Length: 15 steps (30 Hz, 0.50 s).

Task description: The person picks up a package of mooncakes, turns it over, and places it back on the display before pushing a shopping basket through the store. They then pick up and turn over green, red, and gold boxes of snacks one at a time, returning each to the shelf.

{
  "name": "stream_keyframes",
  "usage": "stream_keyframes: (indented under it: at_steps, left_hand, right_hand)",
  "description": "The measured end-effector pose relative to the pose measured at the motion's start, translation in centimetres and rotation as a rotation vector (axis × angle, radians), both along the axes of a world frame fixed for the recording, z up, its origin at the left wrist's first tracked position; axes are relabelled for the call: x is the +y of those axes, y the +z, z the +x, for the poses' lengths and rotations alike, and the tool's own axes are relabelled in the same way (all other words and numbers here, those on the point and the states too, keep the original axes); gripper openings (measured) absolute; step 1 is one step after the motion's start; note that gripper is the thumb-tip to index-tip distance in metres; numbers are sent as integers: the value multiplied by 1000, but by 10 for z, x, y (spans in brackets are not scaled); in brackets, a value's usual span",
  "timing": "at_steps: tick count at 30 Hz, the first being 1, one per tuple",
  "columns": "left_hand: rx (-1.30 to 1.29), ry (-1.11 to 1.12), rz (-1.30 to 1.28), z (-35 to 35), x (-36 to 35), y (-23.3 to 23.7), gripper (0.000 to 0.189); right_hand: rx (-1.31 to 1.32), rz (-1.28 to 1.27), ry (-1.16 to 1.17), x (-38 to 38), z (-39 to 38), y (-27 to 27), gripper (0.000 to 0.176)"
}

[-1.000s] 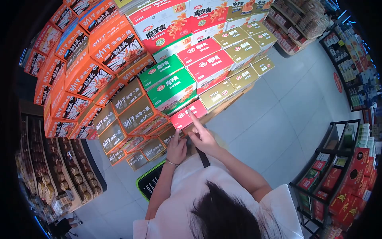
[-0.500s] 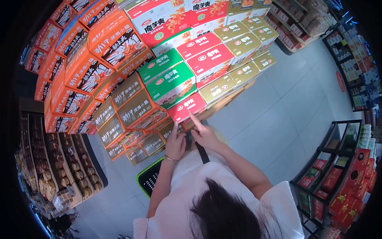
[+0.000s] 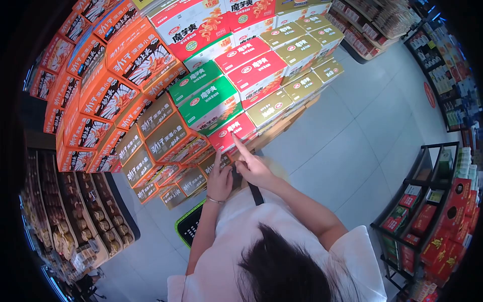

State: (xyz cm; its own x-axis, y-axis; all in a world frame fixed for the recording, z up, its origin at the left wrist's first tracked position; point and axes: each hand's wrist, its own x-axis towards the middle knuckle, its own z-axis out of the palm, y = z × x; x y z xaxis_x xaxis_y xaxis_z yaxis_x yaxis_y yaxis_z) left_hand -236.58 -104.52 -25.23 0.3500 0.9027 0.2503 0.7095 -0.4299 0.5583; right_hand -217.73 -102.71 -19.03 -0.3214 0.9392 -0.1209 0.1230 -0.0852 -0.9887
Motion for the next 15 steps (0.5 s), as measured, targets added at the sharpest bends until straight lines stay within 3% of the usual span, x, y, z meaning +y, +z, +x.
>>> stream_keyframes:
  at_steps: [6,15]
  left_hand:
    - [-69,26,-116,7,-1,15,19]
    - [-50,47,-103,6,-2,11,21]
  right_hand:
    - [-20,-156,-42,-1,6,-19,78]
    - [30,-19,-104,-1,9,-12,77]
